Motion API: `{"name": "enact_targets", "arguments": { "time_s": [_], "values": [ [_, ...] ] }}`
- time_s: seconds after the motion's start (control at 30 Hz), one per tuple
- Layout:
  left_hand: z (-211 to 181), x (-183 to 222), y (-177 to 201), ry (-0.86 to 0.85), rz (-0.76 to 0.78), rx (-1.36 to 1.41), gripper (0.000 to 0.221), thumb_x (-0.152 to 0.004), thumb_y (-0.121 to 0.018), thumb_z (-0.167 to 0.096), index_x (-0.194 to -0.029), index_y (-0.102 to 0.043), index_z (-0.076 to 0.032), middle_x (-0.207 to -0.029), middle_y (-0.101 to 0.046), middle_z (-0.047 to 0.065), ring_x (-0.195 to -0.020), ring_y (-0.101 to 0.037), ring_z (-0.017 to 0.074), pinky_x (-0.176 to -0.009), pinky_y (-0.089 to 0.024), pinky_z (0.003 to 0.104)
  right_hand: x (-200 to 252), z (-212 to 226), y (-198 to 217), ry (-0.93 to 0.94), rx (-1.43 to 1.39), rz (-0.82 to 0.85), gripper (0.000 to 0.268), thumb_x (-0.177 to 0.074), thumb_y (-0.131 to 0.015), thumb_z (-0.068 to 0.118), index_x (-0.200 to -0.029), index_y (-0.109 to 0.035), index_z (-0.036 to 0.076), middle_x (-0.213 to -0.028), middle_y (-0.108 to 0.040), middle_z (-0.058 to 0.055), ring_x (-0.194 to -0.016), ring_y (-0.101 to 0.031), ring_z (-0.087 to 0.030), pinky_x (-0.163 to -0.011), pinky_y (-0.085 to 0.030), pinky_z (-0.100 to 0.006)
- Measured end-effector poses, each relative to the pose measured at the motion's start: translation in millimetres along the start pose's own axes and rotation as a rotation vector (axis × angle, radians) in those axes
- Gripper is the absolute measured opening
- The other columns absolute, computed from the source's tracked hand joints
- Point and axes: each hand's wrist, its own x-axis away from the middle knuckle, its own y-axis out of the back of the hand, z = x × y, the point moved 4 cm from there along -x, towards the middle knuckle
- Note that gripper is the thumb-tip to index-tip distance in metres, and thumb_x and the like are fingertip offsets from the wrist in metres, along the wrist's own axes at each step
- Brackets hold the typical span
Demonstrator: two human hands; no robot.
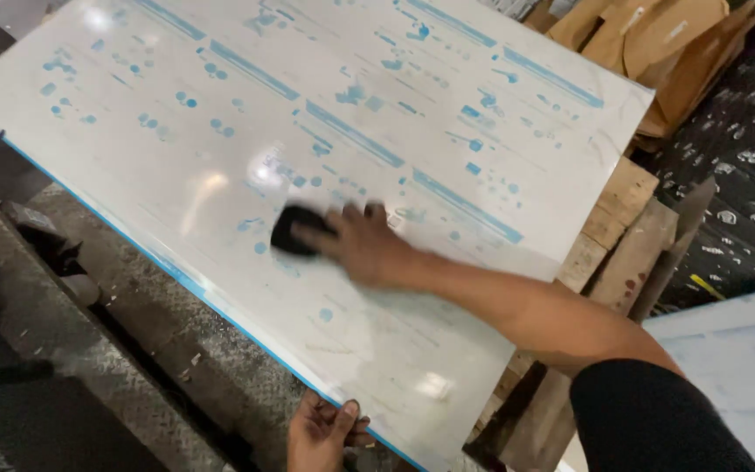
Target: Cleaning a large offset printing plate with a sponge.
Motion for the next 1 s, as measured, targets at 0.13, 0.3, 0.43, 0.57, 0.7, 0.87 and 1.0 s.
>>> {"name": "enact_targets", "arguments": {
  "time_s": [0.13, 0.3, 0.43, 0.57, 0.7, 0.87, 1.0],
  "values": [
    [3, 13, 5, -0.112, 0.086, 0.032, 0.034, -0.087, -0.071, -0.003, -0.118, -0.058, 0.003, -0.087, -0.072, 0.014, -0.07, -0.074, 0.0256, -0.057, -0.065, 0.04, 119, 22, 43, 0.152, -0.198, 0.352, 0.061, -0.098, -0.053, 0.017, -0.153, -0.041, 0.041, -0.125, -0.057, -0.017, -0.12, -0.051, -0.034, -0.101, -0.032, -0.061],
    [-19, 18, -7, -0.06, 0.116, 0.02, 0.025, -0.09, -0.069, -0.003, -0.111, -0.055, 0.001, -0.085, -0.07, 0.015, -0.075, -0.075, 0.0248, -0.063, -0.067, 0.042, 214, -215, 80, -0.725, 0.038, 0.112, 0.067, -0.098, -0.051, 0.018, -0.161, -0.041, 0.039, -0.126, -0.05, -0.025, -0.115, -0.047, -0.046, -0.093, -0.041, -0.061],
    [-18, 15, -8, -0.108, 0.148, 0.024, 0.025, -0.089, -0.067, -0.002, -0.11, -0.055, 0.0, -0.088, -0.072, 0.013, -0.076, -0.076, 0.0239, -0.063, -0.067, 0.041, 223, -283, 89, -0.886, 0.211, -0.162, 0.053, -0.112, -0.05, 0.027, -0.164, -0.043, 0.026, -0.143, -0.043, -0.035, -0.13, -0.036, -0.062, -0.103, -0.021, -0.079],
    [-33, 32, -4, -0.175, 0.155, -0.044, 0.02, -0.093, -0.067, -0.002, -0.11, -0.057, 0.0, -0.087, -0.071, 0.013, -0.076, -0.075, 0.0232, -0.064, -0.065, 0.039, 143, -116, 35, -0.622, 0.154, -0.178, 0.047, -0.109, -0.053, 0.021, -0.155, -0.05, 0.028, -0.148, -0.046, -0.026, -0.13, -0.039, -0.055, -0.106, -0.028, -0.072],
    [-37, 32, -20, -0.147, 0.164, 0.001, 0.018, -0.094, -0.066, 0.0, -0.109, -0.055, 0.002, -0.089, -0.07, 0.013, -0.076, -0.074, 0.0225, -0.065, -0.066, 0.039, 124, 76, 30, -0.255, -0.125, 0.296, 0.079, -0.089, -0.055, 0.006, -0.161, -0.034, 0.029, -0.125, -0.052, -0.022, -0.119, -0.049, -0.038, -0.108, -0.029, -0.065],
    [-43, 29, -25, -0.145, 0.221, 0.048, 0.021, -0.094, -0.064, -0.003, -0.112, -0.053, -0.002, -0.088, -0.067, 0.011, -0.073, -0.072, 0.0212, -0.062, -0.067, 0.039, 230, 80, 38, -0.17, -0.13, 0.326, 0.079, -0.082, -0.07, 0.018, -0.151, -0.041, 0.046, -0.123, -0.062, -0.014, -0.108, -0.057, -0.035, -0.091, -0.035, -0.062],
    [-41, 38, -21, -0.091, 0.202, 0.048, 0.02, -0.095, -0.067, -0.002, -0.107, -0.052, 0.002, -0.088, -0.065, 0.01, -0.08, -0.073, 0.0227, -0.067, -0.067, 0.041, 244, -58, 74, -0.452, 0.249, 0.273, 0.064, -0.092, -0.068, 0.019, -0.148, -0.055, 0.045, -0.117, -0.067, -0.011, -0.11, -0.062, -0.033, -0.109, -0.035, -0.064]
  ]
}}
